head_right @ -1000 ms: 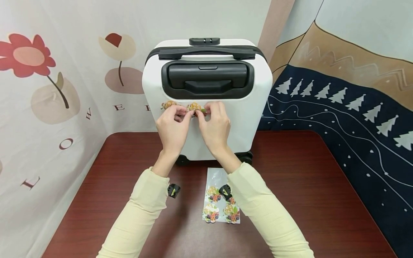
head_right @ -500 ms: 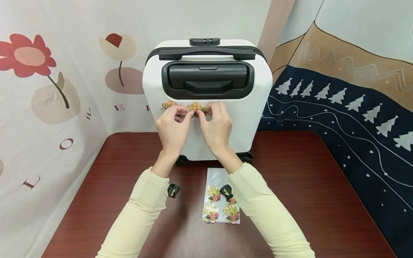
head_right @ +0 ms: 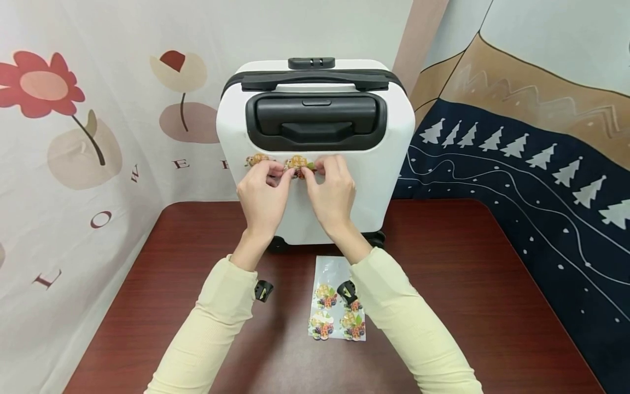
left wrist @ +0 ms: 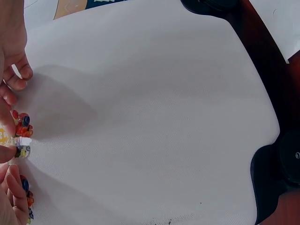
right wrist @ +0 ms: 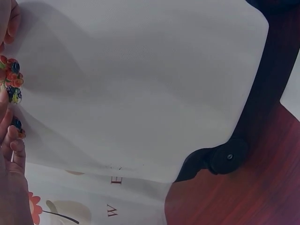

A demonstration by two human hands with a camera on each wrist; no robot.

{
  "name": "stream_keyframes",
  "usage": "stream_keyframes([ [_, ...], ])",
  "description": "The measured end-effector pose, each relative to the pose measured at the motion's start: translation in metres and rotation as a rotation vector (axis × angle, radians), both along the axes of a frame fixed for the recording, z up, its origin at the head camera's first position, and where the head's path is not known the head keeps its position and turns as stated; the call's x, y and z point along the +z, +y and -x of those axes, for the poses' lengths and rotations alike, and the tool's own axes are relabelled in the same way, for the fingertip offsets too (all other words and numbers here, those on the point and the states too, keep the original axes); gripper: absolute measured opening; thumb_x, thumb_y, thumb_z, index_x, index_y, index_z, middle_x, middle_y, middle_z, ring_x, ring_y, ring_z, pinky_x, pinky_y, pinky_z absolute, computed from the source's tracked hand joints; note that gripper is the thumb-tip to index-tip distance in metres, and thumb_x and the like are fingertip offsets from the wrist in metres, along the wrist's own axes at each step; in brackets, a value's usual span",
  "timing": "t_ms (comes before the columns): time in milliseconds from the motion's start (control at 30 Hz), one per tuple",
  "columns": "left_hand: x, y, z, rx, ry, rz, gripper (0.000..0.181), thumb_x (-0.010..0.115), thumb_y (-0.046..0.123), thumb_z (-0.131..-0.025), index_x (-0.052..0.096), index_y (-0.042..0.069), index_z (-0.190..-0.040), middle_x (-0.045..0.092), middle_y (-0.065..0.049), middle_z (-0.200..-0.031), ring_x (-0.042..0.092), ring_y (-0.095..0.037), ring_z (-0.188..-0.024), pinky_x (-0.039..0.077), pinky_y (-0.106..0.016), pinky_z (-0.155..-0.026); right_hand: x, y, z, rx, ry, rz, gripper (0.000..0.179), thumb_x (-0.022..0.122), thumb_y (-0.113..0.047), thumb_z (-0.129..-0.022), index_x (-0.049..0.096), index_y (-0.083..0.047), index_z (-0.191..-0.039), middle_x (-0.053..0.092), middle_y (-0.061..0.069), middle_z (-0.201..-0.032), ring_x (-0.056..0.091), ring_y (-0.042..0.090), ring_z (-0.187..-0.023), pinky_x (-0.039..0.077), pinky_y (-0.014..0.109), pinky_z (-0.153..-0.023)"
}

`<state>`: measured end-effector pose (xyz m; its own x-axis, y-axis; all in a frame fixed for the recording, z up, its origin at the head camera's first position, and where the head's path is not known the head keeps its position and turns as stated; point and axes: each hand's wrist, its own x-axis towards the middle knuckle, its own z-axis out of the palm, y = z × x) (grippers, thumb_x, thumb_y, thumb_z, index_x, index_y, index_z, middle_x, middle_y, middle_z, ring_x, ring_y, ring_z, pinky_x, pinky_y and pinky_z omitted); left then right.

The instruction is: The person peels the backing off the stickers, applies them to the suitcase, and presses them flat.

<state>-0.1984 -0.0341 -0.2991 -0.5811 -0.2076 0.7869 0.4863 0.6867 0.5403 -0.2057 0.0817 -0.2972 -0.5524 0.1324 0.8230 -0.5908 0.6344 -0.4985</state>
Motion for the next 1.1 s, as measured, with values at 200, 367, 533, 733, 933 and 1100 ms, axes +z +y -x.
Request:
stream_keyframes([
  [200,0.001,-0.004,0.0,-0.004,0.002,-0.014,0.015,0.071,0.014,-0.08,0.064,0.001,-0.077,0.061,-0.009,-0.072,0.059,-0.019,-0.063,0.047,-0.031,-0.058,0.001,0.004,0.0,-0.004,-0.015,0.009,0.02,0.074,-0.011,-0.077,0.059,0.003,-0.076,0.056,0.014,-0.075,0.051,0.023,-0.065,0.039,0.029,-0.058],
  [367,0.002,-0.009,-0.002,-0.01,0.001,-0.04,0.014,0.07,0.013,-0.08,0.064,0.001,-0.077,0.06,-0.009,-0.072,0.057,-0.019,-0.061,0.046,-0.031,-0.057,0.002,0.01,0.0,0.005,-0.041,0.001,0.021,0.073,-0.013,-0.078,0.06,0.003,-0.076,0.057,0.014,-0.072,0.053,0.023,-0.064,0.043,0.029,-0.058],
  [533,0.002,-0.014,-0.002,-0.01,-0.005,-0.055,0.013,0.07,0.013,-0.081,0.064,0.002,-0.078,0.06,-0.008,-0.072,0.056,-0.018,-0.061,0.045,-0.032,-0.057,0.002,0.016,-0.001,0.021,-0.081,0.02,0.02,0.072,-0.012,-0.078,0.06,0.003,-0.076,0.058,0.014,-0.069,0.052,0.021,-0.062,0.044,0.029,-0.058],
  [733,0.002,-0.02,-0.006,-0.09,-0.086,-0.045,0.01,0.068,0.013,-0.082,0.067,0.003,-0.083,0.064,-0.007,-0.074,0.058,-0.016,-0.06,0.046,-0.03,-0.058,0.003,0.023,-0.002,0.061,-0.099,0.023,0.014,0.07,-0.007,-0.08,0.061,0.003,-0.077,0.058,0.014,-0.068,0.052,0.021,-0.06,0.041,0.027,-0.056],
  [933,0.006,-0.027,-0.01,-0.28,-0.273,-0.084,0.013,0.063,0.01,-0.086,0.07,0.004,-0.095,0.067,-0.008,-0.08,0.06,-0.017,-0.068,0.048,-0.028,-0.065,0.003,0.03,-0.003,0.131,-0.136,0.001,0.008,0.067,-0.003,-0.08,0.062,0.003,-0.08,0.06,0.013,-0.073,0.053,0.02,-0.063,0.043,0.026,-0.058],
  [1100,0.009,-0.03,-0.011,-0.369,-0.385,-0.109,0.017,0.061,0.008,-0.087,0.068,0.004,-0.102,0.066,-0.009,-0.085,0.06,-0.019,-0.074,0.048,-0.031,-0.067,0.003,0.034,-0.004,0.219,-0.179,-0.005,0.007,0.066,-0.001,-0.08,0.064,0.003,-0.085,0.063,0.013,-0.078,0.055,0.018,-0.065,0.044,0.02,-0.06],
])
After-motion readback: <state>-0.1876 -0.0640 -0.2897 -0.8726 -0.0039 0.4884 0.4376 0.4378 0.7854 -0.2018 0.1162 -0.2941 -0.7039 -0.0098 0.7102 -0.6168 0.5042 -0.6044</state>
